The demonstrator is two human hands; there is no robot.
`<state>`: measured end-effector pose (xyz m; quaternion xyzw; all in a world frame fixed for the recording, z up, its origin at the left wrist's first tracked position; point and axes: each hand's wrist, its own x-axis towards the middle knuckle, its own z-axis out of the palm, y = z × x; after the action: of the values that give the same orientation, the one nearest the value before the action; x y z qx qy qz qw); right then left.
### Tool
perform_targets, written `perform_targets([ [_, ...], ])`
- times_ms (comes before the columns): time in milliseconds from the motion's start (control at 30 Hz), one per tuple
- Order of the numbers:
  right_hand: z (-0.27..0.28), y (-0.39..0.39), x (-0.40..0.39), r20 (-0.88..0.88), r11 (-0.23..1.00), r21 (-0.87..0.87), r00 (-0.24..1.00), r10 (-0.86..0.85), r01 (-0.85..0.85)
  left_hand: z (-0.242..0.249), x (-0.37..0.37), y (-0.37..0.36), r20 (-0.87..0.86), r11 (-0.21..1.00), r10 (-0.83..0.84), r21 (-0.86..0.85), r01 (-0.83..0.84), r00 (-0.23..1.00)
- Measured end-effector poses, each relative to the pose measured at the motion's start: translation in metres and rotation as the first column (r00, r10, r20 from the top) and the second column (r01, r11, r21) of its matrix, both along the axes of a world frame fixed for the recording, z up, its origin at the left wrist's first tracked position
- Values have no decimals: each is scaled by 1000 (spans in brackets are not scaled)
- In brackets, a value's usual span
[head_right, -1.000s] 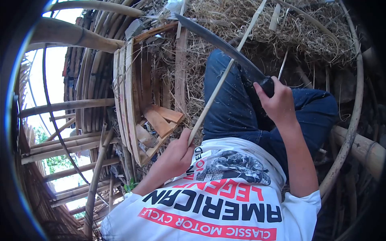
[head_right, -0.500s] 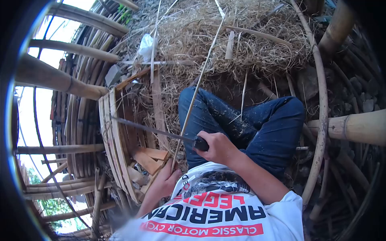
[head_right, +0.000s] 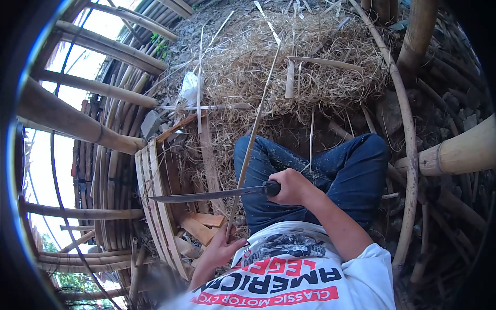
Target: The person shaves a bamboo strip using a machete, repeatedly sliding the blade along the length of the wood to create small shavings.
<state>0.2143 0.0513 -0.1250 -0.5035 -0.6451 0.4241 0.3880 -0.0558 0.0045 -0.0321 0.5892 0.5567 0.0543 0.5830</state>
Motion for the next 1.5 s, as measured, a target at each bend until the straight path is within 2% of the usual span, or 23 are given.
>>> perform_targets([
  [67,-5,-2,7,-33,997,-74,999,-18,15,6,-1,3,27,997,43,-64,-41,999],
  [133,-16,-5,16,-64,989,-144,997,-33,23,15,-1,8,78,940,197,-300,-166,977],
  [167,-27,-9,21,-70,975,-196,991,-116,101,16,-5,11,78,940,198,-297,-167,977],
  [233,-44,-21,24,-11,920,-256,951,-309,296,14,-12,14,314,740,458,-653,-161,831],
  [267,-48,-29,20,-11,921,-255,951,-308,296,11,-12,14,314,740,459,-653,-162,831],
  [333,-35,-41,14,-123,836,-146,829,-545,528,5,-10,13,367,684,492,-724,-90,790],
  [367,-32,-48,13,-46,827,-137,831,-555,545,3,-6,14,367,683,490,-725,-87,791],
  [533,-19,-57,1,1,860,-5,860,-511,511,-3,7,19,344,691,492,-713,-118,799],
  [600,-17,-55,-3,9,902,172,915,-404,397,-2,11,19,317,722,452,-679,-133,833],
  [667,-13,-55,-5,7,939,161,951,-310,305,-3,14,16,284,747,423,-646,-154,861],
  [767,-2,-48,-8,139,990,139,990,-19,0,-9,17,12,190,807,341,-562,-183,921],
  [867,13,-48,-6,177,982,178,983,36,-68,-16,18,8,195,821,364,-529,-215,911],
  [900,23,-49,-5,214,980,176,976,49,-88,-16,21,4,145,946,179,-297,-130,973],
  [933,23,-49,-7,209,981,169,976,53,-90,-13,22,0,47,998,5,-62,-2,999],
  [967,21,-48,-8,213,980,173,975,65,-103,-7,25,2,35,982,59,-182,-52,998],
  [1000,19,-45,-6,221,977,180,973,72,-113,-9,26,2,40,982,55,-181,-47,998],
  [1067,12,-37,0,267,980,165,961,68,-116,-11,27,3,119,909,194,-396,-133,974],
  [1100,8,-34,2,304,981,145,950,76,-125,-8,28,3,116,908,193,-397,-133,974],
  [1167,-1,-26,10,322,988,134,946,33,-80,1,30,3,54,760,441,-553,-341,896],
  [1200,-5,-21,14,344,991,128,939,-9,-38,-1,24,5,51,759,446,-551,-347,894],
  [1267,-13,-12,25,380,994,104,925,-16,-25,-8,10,10,285,674,520,-716,-182,805],
  [1400,-15,-3,30,515,995,77,851,-100,71,1,25,11,157,724,439,-644,-246,884],
  [1500,-21,-9,22,515,984,127,839,-173,125,-8,15,12,290,685,481,-713,-149,827],
])
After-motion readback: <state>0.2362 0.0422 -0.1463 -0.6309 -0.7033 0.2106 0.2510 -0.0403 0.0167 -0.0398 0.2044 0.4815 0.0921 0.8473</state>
